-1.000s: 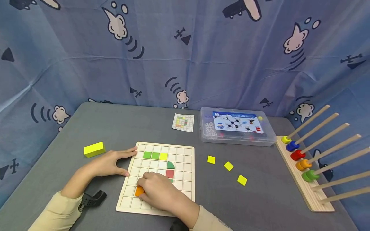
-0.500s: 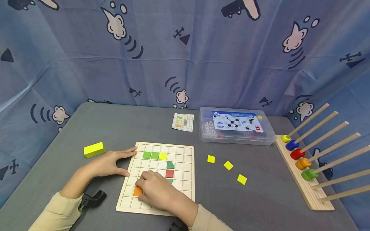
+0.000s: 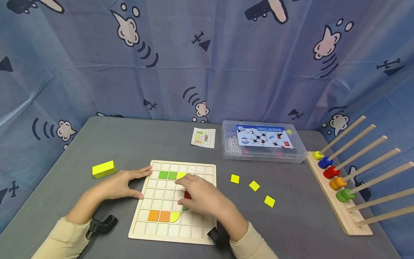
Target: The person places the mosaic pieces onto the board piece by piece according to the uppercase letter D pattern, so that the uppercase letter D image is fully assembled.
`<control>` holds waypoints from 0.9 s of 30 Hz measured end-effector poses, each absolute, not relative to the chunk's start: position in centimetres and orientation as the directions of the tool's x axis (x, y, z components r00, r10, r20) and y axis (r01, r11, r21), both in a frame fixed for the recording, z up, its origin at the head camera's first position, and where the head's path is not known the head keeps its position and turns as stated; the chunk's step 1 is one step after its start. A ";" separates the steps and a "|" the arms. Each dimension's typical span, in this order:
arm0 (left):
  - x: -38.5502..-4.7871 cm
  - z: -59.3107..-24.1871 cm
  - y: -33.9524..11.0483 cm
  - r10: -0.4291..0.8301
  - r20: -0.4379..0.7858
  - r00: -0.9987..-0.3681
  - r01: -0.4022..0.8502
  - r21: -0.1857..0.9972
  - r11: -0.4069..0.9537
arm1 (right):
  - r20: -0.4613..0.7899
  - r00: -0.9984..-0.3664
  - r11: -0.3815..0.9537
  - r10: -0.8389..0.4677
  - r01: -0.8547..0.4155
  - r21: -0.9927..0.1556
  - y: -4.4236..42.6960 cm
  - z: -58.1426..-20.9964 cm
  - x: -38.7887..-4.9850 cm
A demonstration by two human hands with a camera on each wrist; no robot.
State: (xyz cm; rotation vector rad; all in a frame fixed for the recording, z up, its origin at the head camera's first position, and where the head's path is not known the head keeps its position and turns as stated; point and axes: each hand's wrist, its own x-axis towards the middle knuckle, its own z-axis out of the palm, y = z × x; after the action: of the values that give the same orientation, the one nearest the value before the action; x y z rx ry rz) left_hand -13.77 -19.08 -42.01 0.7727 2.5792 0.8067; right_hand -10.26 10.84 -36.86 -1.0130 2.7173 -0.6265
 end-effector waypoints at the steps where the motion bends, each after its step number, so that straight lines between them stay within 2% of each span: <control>1: -13.8 -42.0 -19.1 0.584 -0.147 -0.798 0.396 0.603 0.693 | -0.019 -0.768 0.690 -0.640 -0.564 -0.453 11.6 -36.8 -10.7; 7: -13.8 -41.9 -19.1 0.587 -0.145 -0.796 0.396 0.609 0.687 | -0.016 -0.855 0.753 -0.518 -0.447 -0.482 16.3 -37.1 -13.2; 11: -13.8 -42.0 -19.1 0.584 -0.143 -0.799 0.395 0.608 0.689 | -0.026 -0.886 0.765 -0.462 -0.384 -0.517 19.2 -37.3 -14.3; 16: -13.8 -42.0 -19.2 0.584 -0.143 -0.799 0.394 0.609 0.689 | -0.091 -0.896 0.760 -0.435 -0.311 -0.571 22.0 -37.6 -15.1; 22: -13.8 -42.2 -19.3 0.585 -0.133 -0.800 0.402 0.605 0.687 | -0.218 -0.884 0.800 -0.414 -0.238 -0.551 24.0 -38.4 -15.7; 27: -13.9 -42.4 -19.3 0.583 -0.141 -0.801 0.394 0.609 0.688 | -0.243 -0.885 0.813 -0.398 -0.217 -0.541 24.8 -39.2 -16.0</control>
State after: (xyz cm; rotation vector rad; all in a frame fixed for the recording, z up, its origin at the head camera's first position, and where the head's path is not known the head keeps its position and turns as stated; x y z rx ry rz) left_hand -13.86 -19.32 -42.41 0.7697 2.5772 0.8214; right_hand -15.96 24.75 -39.19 -0.4655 2.6516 -0.7314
